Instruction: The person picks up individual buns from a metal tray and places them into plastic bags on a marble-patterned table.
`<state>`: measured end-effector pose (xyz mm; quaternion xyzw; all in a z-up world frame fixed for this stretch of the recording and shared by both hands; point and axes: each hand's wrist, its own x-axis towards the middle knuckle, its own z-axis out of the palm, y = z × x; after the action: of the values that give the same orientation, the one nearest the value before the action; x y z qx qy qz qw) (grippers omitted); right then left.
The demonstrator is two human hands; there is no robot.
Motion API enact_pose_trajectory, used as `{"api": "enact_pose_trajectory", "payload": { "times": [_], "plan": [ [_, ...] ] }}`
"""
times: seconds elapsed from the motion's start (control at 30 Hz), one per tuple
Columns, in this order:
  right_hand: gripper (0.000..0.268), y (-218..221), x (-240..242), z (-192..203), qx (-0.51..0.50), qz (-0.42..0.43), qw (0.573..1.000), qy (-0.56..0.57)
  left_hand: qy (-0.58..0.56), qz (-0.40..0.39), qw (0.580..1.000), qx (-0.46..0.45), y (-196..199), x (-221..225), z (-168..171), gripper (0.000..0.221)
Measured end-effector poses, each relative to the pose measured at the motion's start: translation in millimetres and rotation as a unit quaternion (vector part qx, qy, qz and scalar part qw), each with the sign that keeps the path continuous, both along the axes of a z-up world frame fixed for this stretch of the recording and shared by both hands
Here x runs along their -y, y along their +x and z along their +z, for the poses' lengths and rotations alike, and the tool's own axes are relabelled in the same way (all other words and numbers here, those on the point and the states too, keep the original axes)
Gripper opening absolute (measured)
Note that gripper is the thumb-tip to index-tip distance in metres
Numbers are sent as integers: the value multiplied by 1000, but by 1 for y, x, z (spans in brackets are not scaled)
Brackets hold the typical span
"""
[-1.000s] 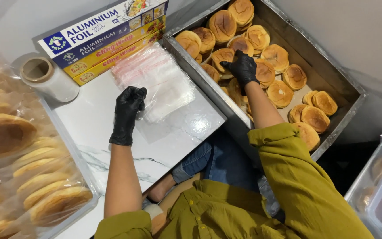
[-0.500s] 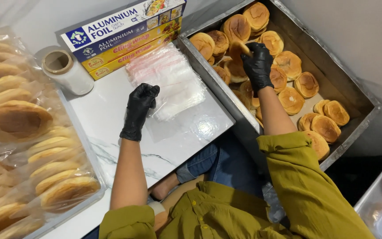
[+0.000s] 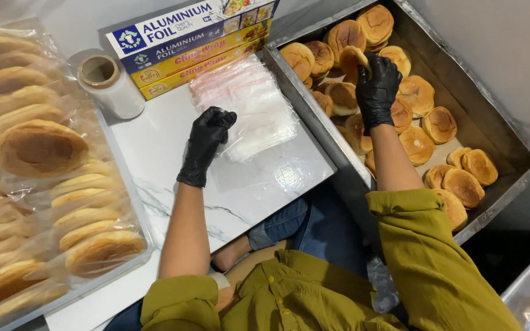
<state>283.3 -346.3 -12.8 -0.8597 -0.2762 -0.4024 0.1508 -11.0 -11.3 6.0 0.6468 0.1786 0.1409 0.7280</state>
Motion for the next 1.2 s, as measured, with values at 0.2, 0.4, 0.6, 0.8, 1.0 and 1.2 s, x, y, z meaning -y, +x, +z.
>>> {"api": "enact_pose_trajectory", "payload": {
  "times": [0.2, 0.4, 0.6, 0.8, 1.0, 1.2],
  "plan": [
    [38, -10, -7, -1, -217, -55, 974, -42, -24, 5, 1000, 9, 6, -2, -11, 35],
    [19, 18, 1, -12, -257, 134, 894, 341, -47, -19, 998, 48, 8, -6, -21, 13],
    [38, -64, -48, 67, -477, 301, 572, 596, -45, -75, 993, 79, 0, -4, -11, 25],
    [62, -92, -87, 67, -526, 368, 551, 533, -46, -152, 979, 127, -4, -2, -5, 9],
    [51, -142, -132, 74, -452, 511, 655, 324, -49, -194, 967, 157, -6, -1, 0, 22],
    [61, -183, -144, 104, -552, 492, 623, 255, -29, -179, 970, 162, 3, -5, -18, 12]
  ]
}}
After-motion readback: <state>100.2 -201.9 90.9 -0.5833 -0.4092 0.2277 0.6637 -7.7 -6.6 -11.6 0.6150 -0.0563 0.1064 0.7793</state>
